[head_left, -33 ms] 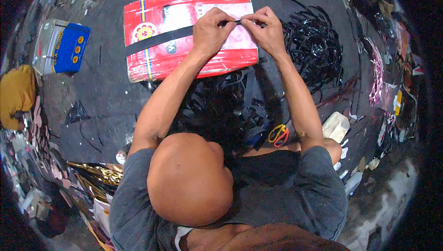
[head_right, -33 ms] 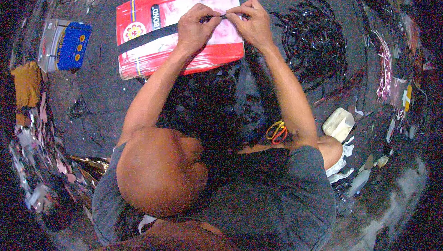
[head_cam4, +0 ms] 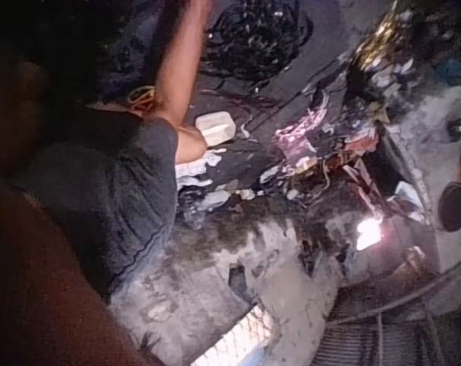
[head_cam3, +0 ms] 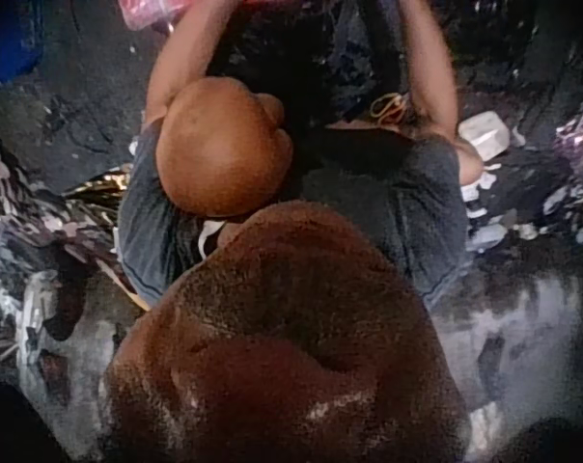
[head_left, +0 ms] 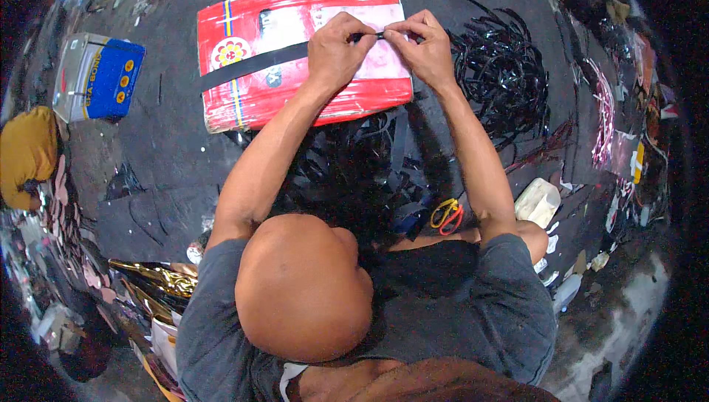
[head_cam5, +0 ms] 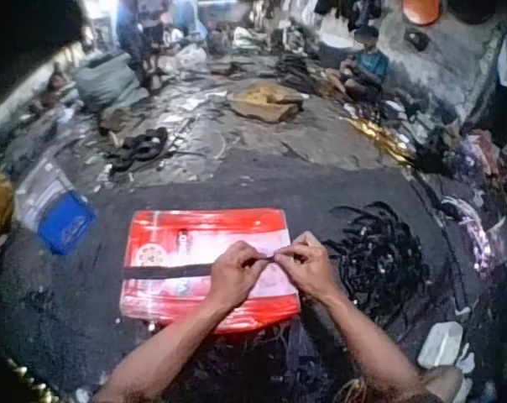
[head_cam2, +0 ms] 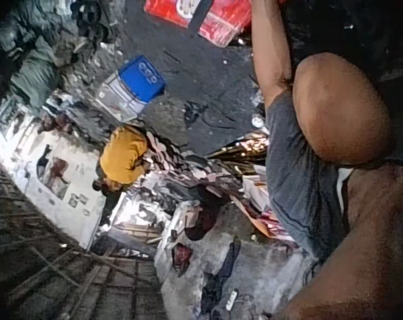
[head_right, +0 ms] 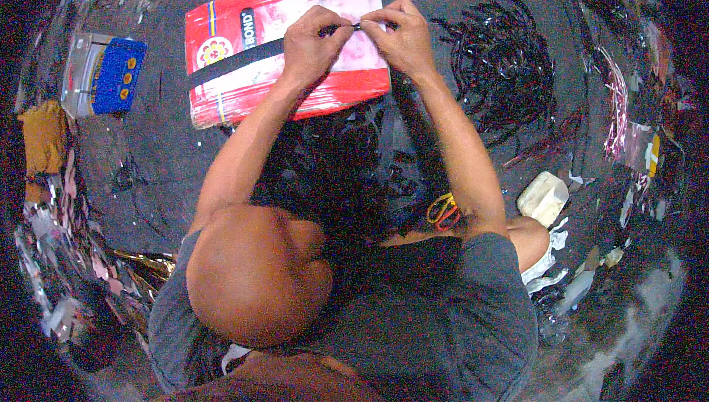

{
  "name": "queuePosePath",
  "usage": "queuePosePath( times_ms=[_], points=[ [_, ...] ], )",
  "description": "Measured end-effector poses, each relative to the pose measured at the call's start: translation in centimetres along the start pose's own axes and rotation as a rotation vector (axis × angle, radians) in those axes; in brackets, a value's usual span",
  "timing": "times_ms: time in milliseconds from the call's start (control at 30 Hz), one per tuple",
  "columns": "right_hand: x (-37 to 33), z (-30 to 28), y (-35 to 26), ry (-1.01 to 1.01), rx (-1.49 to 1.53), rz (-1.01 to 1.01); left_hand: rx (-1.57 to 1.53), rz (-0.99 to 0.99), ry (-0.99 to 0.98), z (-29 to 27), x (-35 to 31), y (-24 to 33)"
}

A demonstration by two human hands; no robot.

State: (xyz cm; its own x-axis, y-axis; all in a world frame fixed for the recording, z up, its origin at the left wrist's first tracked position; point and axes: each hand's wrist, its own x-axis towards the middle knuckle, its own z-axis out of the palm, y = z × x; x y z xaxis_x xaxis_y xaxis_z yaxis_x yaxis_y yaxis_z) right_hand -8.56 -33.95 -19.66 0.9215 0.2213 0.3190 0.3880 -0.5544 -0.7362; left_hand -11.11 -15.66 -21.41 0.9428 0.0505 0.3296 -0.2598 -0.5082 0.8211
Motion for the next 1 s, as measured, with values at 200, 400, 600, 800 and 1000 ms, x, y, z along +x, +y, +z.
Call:
queuePosePath(
  times_ms=[200,400,600,800,1000],
  points=[
    [0.8,1.6,2.2,0.081,0.281,0.180,0.153,0.042,-0.005,0.1,1.3,0.5],
    [0.8,1.4,1.5,0.061,0.225,0.243,0.246,0.079,-0.303,-1.1,4.8,0.8],
    [-0.6,1.5,3.0,0.132,0.275,0.255,-0.033,0.179,-0.211,0.1,3.5,0.3],
    [-0.5,1.4,3.9,0.078,0.464,0.219,-0.114,0.213,-0.091,1.9,2.6,0.7],
    [-1.4,1.2,3.5,0.027,1.223,0.685,-0.137,0.248,-0.087,3.1,3.2,1.2]
  ],
)
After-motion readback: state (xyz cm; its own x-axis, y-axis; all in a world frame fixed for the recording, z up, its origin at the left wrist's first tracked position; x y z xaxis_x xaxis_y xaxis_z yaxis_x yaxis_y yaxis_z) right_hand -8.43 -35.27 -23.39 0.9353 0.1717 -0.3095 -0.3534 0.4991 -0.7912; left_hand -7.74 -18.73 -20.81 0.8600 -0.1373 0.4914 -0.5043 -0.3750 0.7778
